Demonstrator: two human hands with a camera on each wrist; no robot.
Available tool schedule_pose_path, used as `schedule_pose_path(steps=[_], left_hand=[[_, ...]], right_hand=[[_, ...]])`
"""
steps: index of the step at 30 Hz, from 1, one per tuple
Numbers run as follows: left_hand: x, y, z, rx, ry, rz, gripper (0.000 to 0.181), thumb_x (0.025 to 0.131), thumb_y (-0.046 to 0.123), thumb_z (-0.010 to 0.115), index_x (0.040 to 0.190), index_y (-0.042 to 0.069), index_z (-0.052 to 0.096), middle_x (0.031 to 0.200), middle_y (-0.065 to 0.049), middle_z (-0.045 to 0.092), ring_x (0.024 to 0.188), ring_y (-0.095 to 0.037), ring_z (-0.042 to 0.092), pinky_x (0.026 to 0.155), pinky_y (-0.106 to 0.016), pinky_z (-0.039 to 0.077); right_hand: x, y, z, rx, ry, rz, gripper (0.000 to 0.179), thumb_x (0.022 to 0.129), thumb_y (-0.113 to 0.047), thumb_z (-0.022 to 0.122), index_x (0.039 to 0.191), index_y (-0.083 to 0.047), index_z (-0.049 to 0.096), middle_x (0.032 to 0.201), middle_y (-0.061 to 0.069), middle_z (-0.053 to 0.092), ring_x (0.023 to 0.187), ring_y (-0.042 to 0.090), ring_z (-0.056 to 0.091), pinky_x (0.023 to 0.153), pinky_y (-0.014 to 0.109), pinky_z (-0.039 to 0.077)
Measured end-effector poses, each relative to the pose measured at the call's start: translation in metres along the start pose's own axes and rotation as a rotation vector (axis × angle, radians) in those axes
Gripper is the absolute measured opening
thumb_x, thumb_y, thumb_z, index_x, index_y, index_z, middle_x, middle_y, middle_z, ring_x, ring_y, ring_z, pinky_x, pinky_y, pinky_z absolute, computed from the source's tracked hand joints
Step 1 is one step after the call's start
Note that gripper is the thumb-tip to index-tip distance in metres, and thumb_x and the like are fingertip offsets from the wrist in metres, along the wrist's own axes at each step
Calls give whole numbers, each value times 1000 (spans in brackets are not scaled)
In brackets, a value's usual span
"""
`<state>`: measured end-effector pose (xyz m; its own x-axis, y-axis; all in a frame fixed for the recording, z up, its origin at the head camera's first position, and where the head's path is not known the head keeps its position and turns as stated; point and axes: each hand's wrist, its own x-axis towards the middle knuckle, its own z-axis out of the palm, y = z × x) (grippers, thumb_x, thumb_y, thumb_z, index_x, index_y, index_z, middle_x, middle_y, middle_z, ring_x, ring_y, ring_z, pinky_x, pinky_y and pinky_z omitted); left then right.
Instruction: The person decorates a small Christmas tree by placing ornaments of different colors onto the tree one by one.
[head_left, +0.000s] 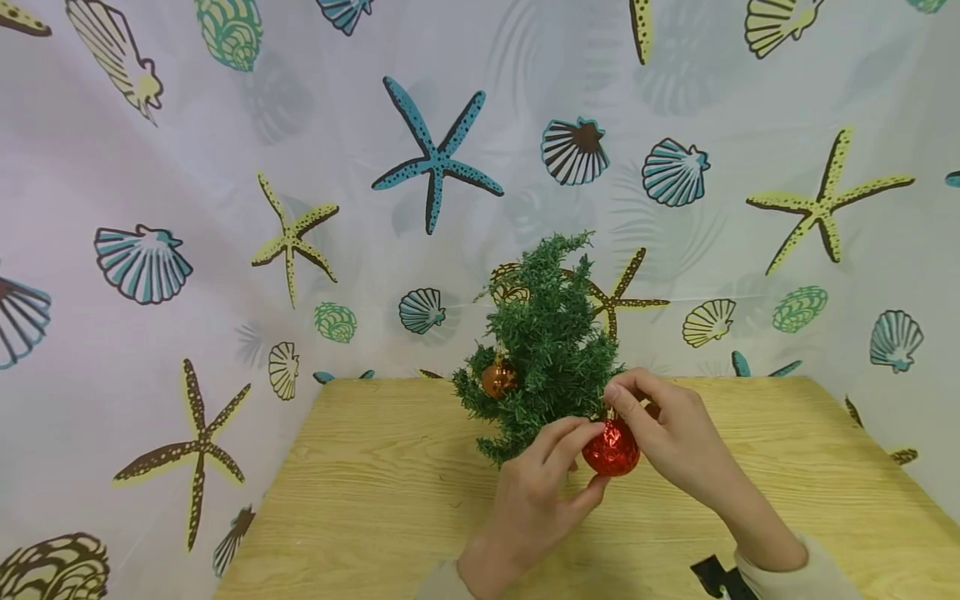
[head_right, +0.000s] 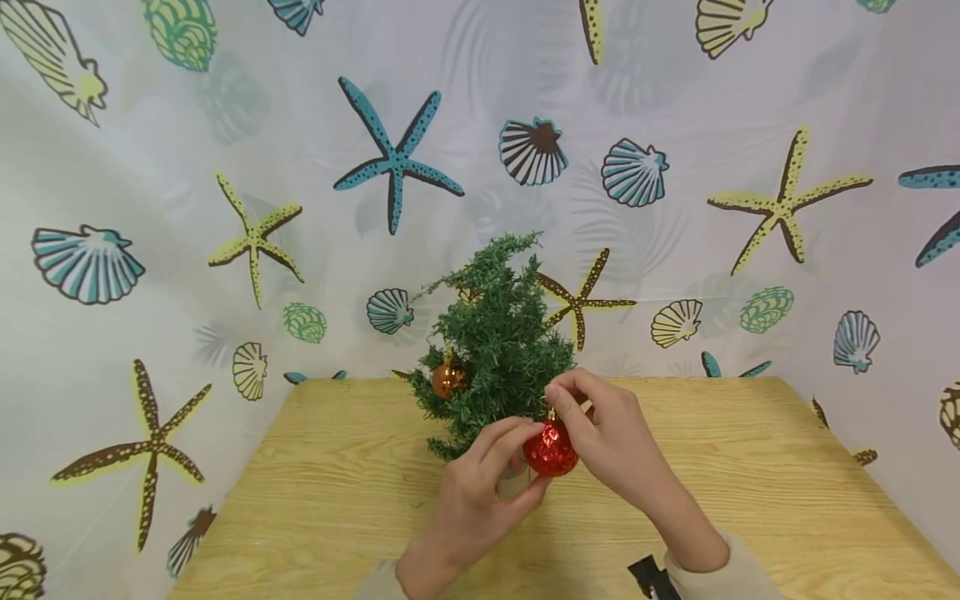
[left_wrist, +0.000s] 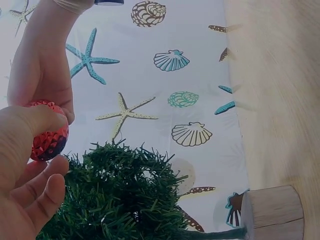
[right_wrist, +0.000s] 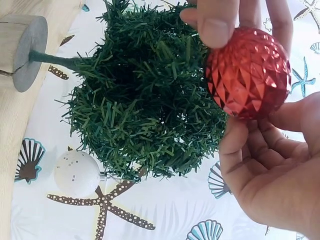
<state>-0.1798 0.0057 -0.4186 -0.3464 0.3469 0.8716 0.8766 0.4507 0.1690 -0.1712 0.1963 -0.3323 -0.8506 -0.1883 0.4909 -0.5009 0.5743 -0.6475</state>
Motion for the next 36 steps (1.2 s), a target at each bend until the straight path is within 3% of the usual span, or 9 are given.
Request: schedule_pose_path(steps=[4,9,11,15,20,27,36], left_hand=[[5,2,0,5,42,21,66,85,26,91,141,12,59,126,-4,67,71,-2,64,69,-2,47],[16,4,-3,-56,110,18,40,107,37,63,133,6,63,113,-4,75,62,-1,62,61,-2,43],[22,6,-4,-87,121,-32,33,110,32,58,128,6,66,106,-4,77,58,-1,62,59,-2,42],[35,9,-7,-158,102,-178,23,104,20,67,122,6,72,102,-5,78,54,0,58,56,-4,42],[45,11,-8,-153,83,-288,19,100,18,73,114,5,78,99,-7,78,52,4,48,52,-6,37],[53,9,-8,-144,92,-284,9,99,13,72,100,9,81,99,-4,79,55,2,48,56,-7,39],[60,2,-7,-93,52,-229,7,96,10,73,97,10,80,92,-4,77,52,2,40,52,-8,31]], right_hand=[[-1,-1,1,34,10,-10,15,110,-14,57,110,-5,70,93,4,69,75,5,63,60,27,58],[-1,2,0,28,21,-66,12,109,-10,58,107,-9,70,90,-1,67,76,4,61,61,26,56],[-1,4,-1,16,25,-99,13,108,-8,59,105,-12,71,90,-4,66,78,4,59,64,26,54],[-1,5,-1,-2,28,-152,15,107,-6,60,105,-15,71,89,-8,66,79,6,57,68,27,49],[-1,7,-1,-6,21,-179,17,106,-5,60,104,-17,71,87,-11,65,76,6,55,66,26,47],[-2,11,-1,-12,36,-204,19,106,-4,60,103,-19,71,87,-11,67,73,5,57,65,26,48],[-6,22,1,-47,62,-172,19,105,-5,63,104,-20,74,88,-11,70,76,3,61,67,26,52]])
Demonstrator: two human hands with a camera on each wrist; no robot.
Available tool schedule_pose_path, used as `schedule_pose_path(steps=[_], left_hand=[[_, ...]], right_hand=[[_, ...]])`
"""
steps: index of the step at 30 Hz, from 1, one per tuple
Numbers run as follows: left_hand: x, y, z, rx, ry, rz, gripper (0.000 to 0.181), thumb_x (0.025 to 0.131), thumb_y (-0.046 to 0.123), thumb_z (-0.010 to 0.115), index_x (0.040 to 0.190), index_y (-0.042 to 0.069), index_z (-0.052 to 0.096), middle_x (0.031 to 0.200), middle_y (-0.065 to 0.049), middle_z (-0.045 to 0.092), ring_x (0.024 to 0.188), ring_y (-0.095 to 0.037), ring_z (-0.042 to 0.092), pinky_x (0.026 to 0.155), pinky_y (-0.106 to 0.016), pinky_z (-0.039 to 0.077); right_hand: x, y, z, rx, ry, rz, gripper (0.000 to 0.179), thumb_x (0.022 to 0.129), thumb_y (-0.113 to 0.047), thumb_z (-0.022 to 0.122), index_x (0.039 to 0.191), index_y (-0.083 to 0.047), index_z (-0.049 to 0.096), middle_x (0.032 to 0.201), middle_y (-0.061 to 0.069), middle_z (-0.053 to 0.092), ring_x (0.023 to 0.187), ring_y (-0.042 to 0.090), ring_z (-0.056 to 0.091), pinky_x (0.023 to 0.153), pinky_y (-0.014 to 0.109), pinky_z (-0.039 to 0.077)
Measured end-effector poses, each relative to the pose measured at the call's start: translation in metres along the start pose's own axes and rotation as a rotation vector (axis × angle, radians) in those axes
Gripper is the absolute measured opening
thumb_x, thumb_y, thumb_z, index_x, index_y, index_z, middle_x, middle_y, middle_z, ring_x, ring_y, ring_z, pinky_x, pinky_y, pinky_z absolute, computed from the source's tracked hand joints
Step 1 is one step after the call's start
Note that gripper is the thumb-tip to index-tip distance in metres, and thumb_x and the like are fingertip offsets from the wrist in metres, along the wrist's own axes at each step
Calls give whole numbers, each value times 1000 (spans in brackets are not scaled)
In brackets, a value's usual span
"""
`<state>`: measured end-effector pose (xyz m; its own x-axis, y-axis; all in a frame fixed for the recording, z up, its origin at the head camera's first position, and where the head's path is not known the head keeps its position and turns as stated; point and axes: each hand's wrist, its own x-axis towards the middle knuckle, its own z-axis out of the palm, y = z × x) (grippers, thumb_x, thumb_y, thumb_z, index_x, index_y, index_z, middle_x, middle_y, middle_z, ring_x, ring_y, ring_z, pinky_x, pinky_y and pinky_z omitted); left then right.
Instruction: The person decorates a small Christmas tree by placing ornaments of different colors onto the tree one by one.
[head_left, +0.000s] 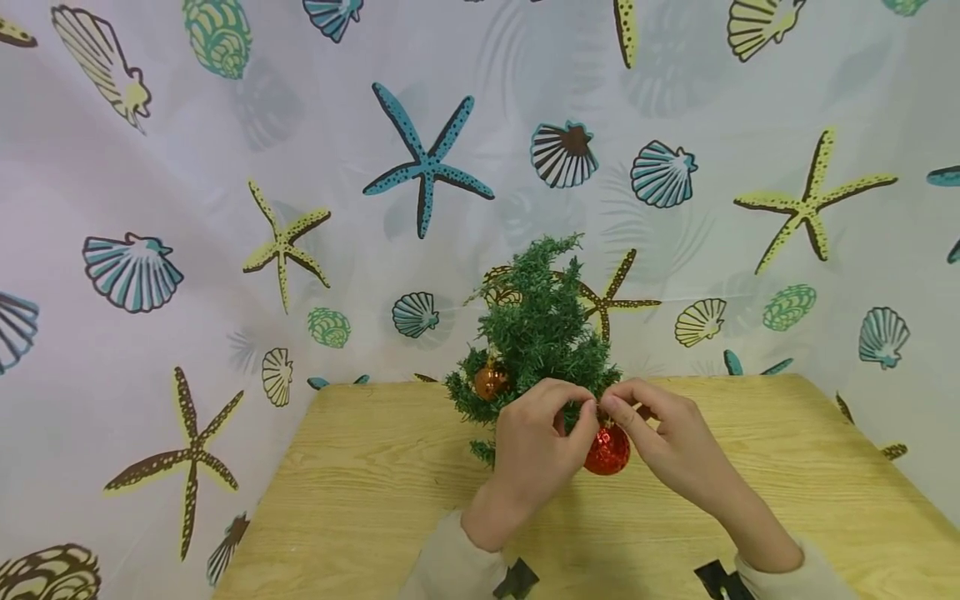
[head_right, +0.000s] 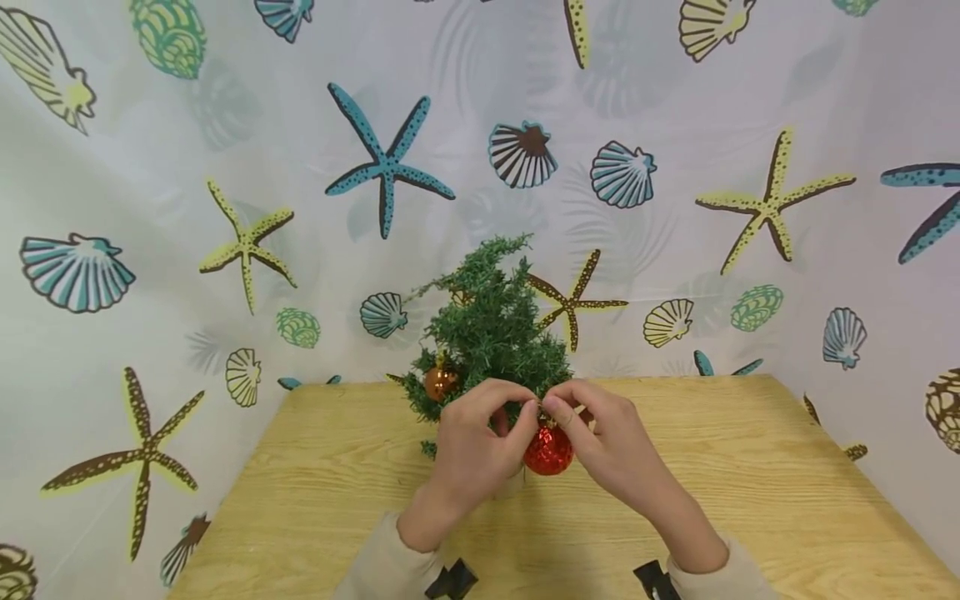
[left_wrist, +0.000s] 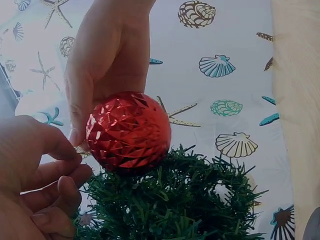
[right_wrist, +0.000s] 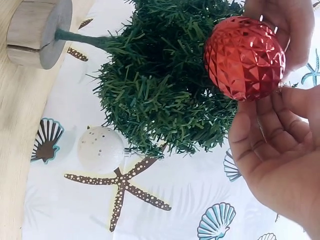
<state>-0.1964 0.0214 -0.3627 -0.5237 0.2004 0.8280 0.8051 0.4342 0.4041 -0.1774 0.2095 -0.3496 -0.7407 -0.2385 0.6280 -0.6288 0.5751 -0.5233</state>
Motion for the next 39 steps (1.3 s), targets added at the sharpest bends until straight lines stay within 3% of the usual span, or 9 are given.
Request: schedule_pose_path(steps=[6,13,19,26,39], left_hand=[[5,1,-1,69,-26,12,6,93,10,74,93,11,80,87,-3,76,52,0,38,51,-9,27],[10,3,5,80,-24,-29,7,94,11,72,87,12,76,79,0,71,53,-1,38,50,-12,27],[17,3,11,108,-20,-69,11,99,12,69,91,11,77,63,4,57,49,0,33,48,-13,23],[17,0,15,155,-41,-109,11,99,12,69,93,8,78,54,3,55,45,5,25,43,-12,21],[17,3,17,124,-65,-193,12,96,10,68,87,7,75,45,6,41,37,3,19,38,-13,16]], right_hand=[[1,3,3,-38,106,-52,19,100,0,68,106,-16,78,90,-7,75,79,1,64,68,23,53],[2,5,7,-41,185,-10,15,100,0,68,107,-10,78,91,-1,76,78,0,64,63,16,51],[7,7,11,-72,258,4,10,100,0,68,104,-5,76,87,3,75,70,4,63,63,14,50],[11,14,19,-93,258,15,8,100,0,68,101,-3,76,84,5,74,71,2,61,58,14,49],[11,14,22,-122,235,39,8,101,-3,68,99,-4,76,76,1,70,66,4,60,55,22,48]])
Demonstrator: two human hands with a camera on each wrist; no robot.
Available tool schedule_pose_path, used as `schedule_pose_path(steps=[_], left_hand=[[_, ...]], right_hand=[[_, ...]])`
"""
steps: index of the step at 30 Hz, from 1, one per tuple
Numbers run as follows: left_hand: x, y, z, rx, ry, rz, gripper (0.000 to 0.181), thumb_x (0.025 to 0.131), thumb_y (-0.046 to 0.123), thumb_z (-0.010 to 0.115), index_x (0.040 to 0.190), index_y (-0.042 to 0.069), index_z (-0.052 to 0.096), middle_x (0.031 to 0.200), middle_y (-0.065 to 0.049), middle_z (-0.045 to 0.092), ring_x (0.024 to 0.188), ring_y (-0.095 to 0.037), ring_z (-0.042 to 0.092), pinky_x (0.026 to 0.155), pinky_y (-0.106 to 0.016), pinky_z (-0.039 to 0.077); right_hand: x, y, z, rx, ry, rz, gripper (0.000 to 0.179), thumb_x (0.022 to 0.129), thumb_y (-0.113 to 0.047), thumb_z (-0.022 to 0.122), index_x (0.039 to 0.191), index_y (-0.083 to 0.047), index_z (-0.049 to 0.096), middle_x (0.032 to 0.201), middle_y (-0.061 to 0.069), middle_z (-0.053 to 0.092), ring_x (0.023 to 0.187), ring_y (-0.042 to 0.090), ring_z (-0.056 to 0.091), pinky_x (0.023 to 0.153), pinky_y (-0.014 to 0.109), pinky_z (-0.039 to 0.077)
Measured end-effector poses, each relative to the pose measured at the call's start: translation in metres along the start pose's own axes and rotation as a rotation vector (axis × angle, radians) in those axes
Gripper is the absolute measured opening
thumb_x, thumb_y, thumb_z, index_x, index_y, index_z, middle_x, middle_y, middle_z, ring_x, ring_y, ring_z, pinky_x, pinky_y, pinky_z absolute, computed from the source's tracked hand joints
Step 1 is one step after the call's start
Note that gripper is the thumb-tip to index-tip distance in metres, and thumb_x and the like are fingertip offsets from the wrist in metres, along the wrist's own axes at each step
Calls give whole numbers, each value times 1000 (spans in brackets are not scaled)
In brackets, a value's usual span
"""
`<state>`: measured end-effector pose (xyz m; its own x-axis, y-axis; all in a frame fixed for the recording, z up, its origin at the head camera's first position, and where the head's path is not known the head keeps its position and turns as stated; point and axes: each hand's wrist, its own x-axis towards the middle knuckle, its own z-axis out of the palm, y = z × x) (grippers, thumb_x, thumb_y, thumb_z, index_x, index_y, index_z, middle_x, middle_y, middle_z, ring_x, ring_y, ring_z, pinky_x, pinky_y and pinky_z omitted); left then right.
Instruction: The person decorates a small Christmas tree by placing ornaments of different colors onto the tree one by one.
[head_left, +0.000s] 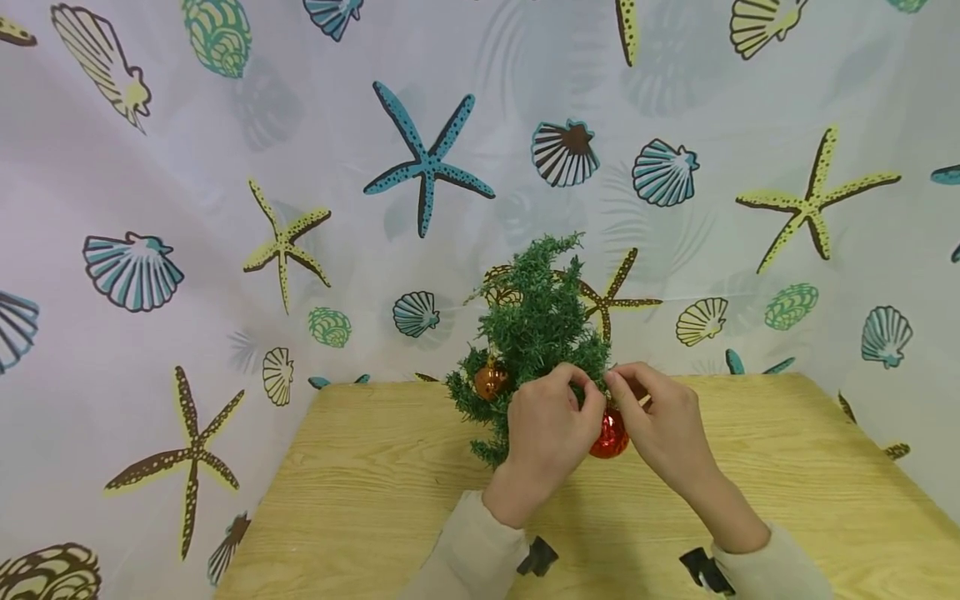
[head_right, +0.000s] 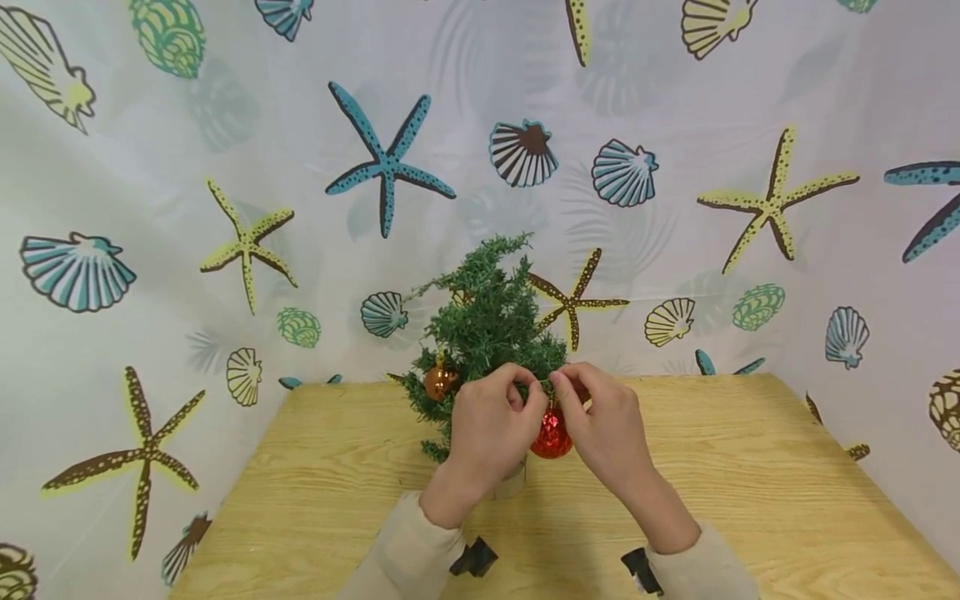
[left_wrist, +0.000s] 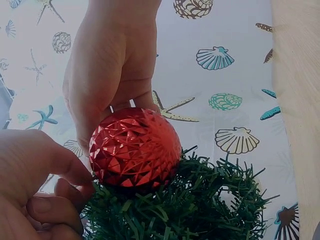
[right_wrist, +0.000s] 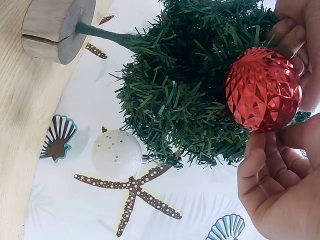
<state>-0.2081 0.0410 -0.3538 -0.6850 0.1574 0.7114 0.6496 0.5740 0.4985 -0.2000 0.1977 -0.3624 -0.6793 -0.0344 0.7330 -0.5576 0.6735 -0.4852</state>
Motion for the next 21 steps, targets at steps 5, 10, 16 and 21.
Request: schedule_pose_path(steps=[5,10,16,21], left_hand=[[-3,1,2,62,-2,12,13,97,11,67,88,8,76,44,6,41,36,3,15,38,-12,13],[-4,2,2,116,0,30,12,97,14,70,87,11,76,45,7,44,37,2,14,39,-12,12],[-6,5,3,167,7,51,12,97,16,71,86,13,76,46,8,43,38,3,14,39,-12,12],[-7,4,4,172,4,50,13,97,16,71,85,13,75,47,8,47,38,3,14,39,-12,13]], right_hand=[[-2,0,1,-8,-2,14,7,100,-3,69,99,-4,76,76,1,70,67,3,59,55,23,47],[-5,1,1,3,-4,16,8,100,-2,69,99,-4,76,76,0,70,67,3,59,54,23,47],[-6,3,1,1,-11,22,8,101,-3,68,100,-5,76,78,1,71,68,3,60,55,23,48],[-7,4,2,2,-26,28,9,102,-4,67,101,-6,76,80,0,72,70,2,60,56,23,49]])
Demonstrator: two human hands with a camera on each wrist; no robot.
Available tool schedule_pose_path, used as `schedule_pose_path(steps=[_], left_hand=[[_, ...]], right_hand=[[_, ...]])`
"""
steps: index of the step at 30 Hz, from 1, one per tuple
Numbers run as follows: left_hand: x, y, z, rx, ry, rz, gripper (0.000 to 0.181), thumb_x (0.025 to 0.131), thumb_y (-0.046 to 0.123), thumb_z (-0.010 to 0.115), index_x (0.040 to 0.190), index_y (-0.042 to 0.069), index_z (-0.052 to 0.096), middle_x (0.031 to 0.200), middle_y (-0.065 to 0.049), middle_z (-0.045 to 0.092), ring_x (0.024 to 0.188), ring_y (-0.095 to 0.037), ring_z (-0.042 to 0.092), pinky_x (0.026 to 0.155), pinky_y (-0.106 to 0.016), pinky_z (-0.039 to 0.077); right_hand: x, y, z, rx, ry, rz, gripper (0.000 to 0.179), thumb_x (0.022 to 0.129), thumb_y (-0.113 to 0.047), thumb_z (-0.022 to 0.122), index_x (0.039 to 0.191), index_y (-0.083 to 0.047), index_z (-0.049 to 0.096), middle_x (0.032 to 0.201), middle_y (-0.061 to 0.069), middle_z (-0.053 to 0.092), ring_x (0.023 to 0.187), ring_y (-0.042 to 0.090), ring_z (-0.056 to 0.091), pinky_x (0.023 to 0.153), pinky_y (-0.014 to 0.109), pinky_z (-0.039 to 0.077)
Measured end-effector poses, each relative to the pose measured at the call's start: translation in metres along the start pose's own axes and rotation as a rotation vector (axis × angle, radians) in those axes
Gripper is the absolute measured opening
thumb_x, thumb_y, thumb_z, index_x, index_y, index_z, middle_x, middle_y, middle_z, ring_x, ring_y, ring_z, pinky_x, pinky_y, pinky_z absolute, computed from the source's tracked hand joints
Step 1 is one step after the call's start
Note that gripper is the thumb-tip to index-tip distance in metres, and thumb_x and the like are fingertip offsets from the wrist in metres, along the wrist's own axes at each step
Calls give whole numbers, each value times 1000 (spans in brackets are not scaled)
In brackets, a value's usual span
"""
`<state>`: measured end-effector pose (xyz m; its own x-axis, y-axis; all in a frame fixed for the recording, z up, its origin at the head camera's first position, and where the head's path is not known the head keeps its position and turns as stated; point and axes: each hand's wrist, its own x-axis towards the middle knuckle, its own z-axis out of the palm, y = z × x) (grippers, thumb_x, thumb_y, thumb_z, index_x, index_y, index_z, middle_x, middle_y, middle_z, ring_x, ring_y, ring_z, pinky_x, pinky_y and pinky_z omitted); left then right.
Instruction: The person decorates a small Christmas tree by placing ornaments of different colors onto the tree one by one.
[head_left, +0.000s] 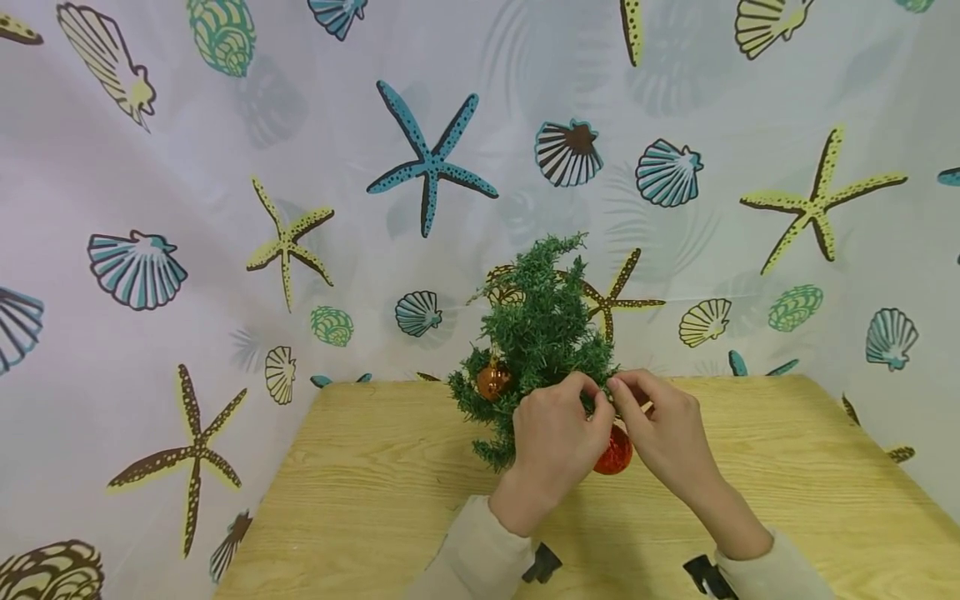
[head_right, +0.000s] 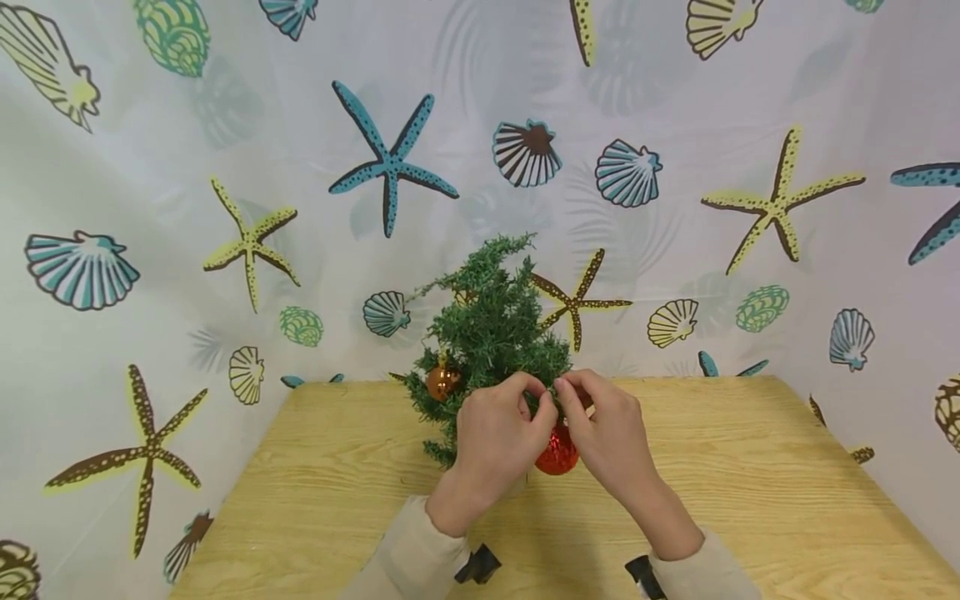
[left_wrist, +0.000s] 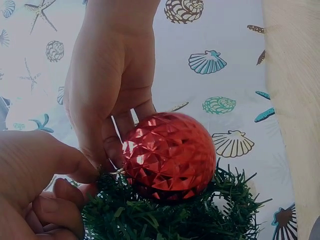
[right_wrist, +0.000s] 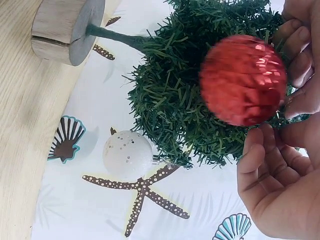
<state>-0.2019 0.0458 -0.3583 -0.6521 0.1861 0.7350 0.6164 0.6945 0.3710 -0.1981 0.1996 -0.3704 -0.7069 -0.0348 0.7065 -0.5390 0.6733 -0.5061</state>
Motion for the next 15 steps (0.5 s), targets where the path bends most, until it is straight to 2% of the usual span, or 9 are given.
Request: schedule_pose_path(steps=[9,15], left_hand=[[-1,-2,1,76,23,29,12,97,18,73,86,15,76,49,8,51,39,1,16,41,-11,10],[-3,-7,1,46,19,32,10,97,16,73,88,12,77,48,6,51,39,2,15,41,-12,11]], right_hand=[[1,-1,2,14,-12,-10,10,102,-2,66,102,-4,76,81,1,72,71,1,59,56,23,48],[2,-1,4,17,-14,-8,10,102,-3,67,103,-6,76,81,1,72,72,2,60,57,23,48]])
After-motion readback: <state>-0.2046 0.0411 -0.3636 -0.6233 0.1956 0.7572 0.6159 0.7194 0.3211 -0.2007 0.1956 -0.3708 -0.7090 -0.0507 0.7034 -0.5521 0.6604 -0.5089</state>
